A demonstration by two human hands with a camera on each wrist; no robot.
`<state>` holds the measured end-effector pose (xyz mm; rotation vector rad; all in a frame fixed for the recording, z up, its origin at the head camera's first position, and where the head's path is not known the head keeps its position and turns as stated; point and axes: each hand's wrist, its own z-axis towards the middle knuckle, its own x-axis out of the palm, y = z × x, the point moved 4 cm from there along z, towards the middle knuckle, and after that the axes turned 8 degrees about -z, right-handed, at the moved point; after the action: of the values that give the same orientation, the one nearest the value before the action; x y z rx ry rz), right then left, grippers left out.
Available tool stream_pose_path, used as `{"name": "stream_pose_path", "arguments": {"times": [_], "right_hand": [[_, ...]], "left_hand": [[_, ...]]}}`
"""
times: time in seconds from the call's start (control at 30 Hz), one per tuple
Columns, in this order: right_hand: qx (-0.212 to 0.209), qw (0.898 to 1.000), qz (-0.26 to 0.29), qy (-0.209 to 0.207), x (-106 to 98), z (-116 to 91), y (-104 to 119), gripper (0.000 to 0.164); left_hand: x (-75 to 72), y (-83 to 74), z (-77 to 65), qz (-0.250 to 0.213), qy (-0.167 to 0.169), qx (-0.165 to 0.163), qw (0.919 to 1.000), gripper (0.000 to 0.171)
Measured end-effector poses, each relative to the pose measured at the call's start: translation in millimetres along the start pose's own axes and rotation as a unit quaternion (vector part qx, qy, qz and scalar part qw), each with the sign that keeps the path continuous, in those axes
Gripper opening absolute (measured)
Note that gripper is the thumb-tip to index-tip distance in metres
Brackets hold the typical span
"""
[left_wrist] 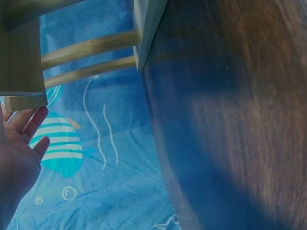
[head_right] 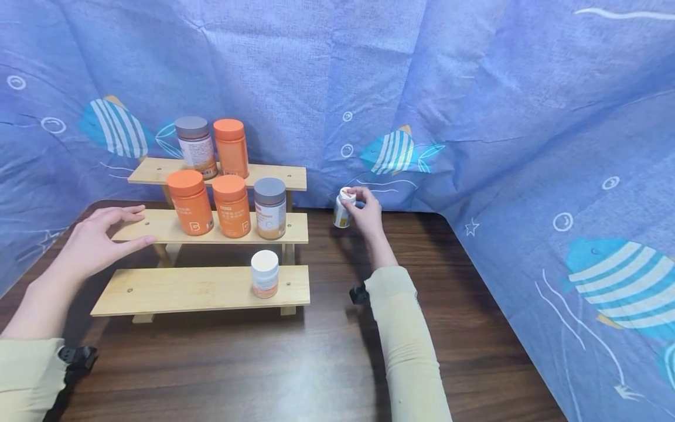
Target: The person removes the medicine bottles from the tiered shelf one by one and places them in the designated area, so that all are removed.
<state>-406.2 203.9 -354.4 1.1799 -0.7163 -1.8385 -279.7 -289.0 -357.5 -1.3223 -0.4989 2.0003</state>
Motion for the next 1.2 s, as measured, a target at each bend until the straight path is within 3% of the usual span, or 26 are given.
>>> {"name": "stream_pose_path", "arguments": {"times": [0.33,1.2], "right_hand": [[0.037,0.998,-0.03,-0.026,7.1,1.4,-34.7,0.032],[0.044,0.999,0.011,0.013,10.3,0.2,-50.7,0.041]], "left_hand": [[1.2,1.2,1.8,0.001,0.005,0.002,1.0,0.064],[1.2,0.0,0.4,-0.02,0.004,-0.008,0.9998,0.06]]}}
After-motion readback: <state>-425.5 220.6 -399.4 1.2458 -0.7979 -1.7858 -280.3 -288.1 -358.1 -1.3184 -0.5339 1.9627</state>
